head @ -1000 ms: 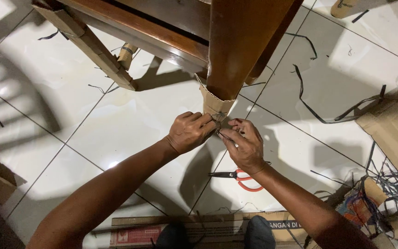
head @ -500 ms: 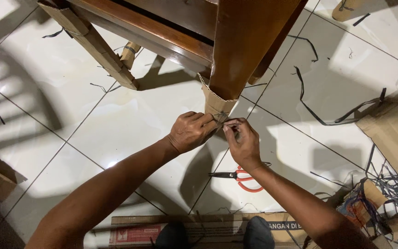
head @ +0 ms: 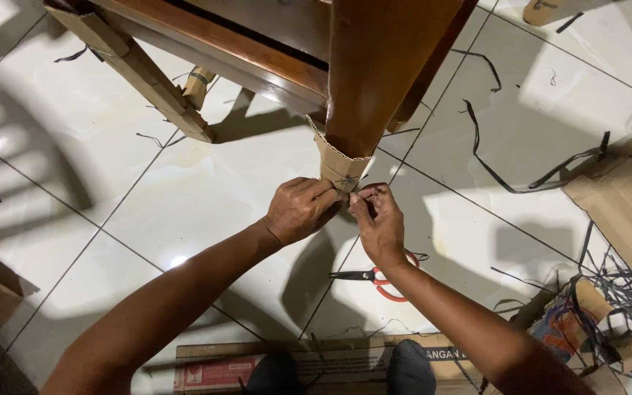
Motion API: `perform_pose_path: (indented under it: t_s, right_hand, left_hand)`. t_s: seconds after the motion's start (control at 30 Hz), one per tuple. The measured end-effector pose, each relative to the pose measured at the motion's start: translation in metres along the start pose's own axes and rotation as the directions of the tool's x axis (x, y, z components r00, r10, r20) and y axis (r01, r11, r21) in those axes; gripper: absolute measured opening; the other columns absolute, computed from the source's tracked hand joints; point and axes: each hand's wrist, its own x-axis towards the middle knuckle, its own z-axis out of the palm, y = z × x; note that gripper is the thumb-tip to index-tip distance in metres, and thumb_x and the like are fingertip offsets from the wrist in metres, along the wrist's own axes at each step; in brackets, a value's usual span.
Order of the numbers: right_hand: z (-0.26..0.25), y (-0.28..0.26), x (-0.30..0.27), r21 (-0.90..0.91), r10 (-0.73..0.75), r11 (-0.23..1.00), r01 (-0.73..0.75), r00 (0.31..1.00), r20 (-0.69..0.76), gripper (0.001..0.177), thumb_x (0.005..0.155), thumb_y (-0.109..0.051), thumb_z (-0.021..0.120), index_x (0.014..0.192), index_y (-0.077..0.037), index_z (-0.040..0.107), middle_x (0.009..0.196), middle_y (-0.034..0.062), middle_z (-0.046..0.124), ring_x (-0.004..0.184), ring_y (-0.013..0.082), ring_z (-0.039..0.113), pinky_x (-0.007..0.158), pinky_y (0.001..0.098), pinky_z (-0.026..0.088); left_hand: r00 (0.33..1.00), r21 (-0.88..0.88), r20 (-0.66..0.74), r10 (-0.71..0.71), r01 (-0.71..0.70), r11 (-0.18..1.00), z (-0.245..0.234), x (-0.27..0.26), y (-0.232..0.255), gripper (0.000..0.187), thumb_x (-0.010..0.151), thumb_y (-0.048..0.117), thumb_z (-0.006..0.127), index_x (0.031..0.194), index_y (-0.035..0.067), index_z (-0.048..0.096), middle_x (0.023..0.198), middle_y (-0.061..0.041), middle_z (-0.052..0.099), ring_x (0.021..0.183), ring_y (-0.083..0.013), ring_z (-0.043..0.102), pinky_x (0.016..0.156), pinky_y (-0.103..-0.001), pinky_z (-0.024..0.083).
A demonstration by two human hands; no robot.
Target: Wrapping the legs of a wooden chair with cardboard and securing them with plastic ties.
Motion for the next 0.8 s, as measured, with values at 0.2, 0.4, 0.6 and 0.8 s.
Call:
perform_pose_path:
  t_s: [0.2,0.4,0.6,0.8]
  right_hand:
    - [-0.001,0.012,0.000,-0.141,-0.086,0.986,0.088,0.996,0.019,0.012,0.105,-0.017,0.060,0.109,-0.005,0.063,0.082,0.0097,0.069,0.081,0.0158,0.068,0.079,0.0350,0.060]
    - [-0.005,-0.005,-0.010,-0.154,-0.080,0.985,0.084,0.996,0.030,0.019,0.105,-0.019,0.060,0.113,-0.005,0.070,0.085,0.0113,0.075,0.082,0.0148,0.071,0.080,0.0366,0.062]
    - [0.002,-0.013,-0.015,0.061,0.109,0.992,-0.110,0.994,0.006,0.022,0.102,-0.015,0.064,0.118,-0.003,0.072,0.089,0.0082,0.071,0.083,0.0131,0.066,0.086,0.0343,0.062]
    - [0.006,0.003,-0.012,0.248,0.211,0.947,-0.203,0.978,-0.003,0.025,0.100,-0.016,0.068,0.121,-0.003,0.071,0.093,0.0064,0.067,0.085,0.0116,0.068,0.088,0.0314,0.061]
  left_hand:
    - [0.999,-0.010,0.023,-0.026,0.026,1.000,-0.002,0.000,0.001,0.030,0.103,0.025,0.056,0.075,0.016,0.053,0.069,0.000,0.050,0.066,-0.0194,0.064,0.068,-0.030,0.055]
    - [0.998,-0.052,0.024,-0.064,0.066,0.997,0.007,-0.007,0.000,0.030,0.104,0.029,0.055,0.077,0.015,0.053,0.072,-0.001,0.051,0.068,-0.0200,0.065,0.068,-0.032,0.055]
    - [0.991,-0.064,0.074,-0.115,0.120,0.991,-0.003,-0.001,0.007,0.022,0.098,0.023,0.063,0.079,0.015,0.053,0.073,-0.001,0.050,0.068,-0.0218,0.063,0.067,-0.032,0.055]
    - [0.968,-0.025,0.148,-0.201,0.207,0.978,-0.004,-0.010,0.013,0.023,0.084,0.027,0.076,0.084,0.016,0.056,0.076,0.000,0.054,0.072,-0.0206,0.066,0.067,-0.034,0.056]
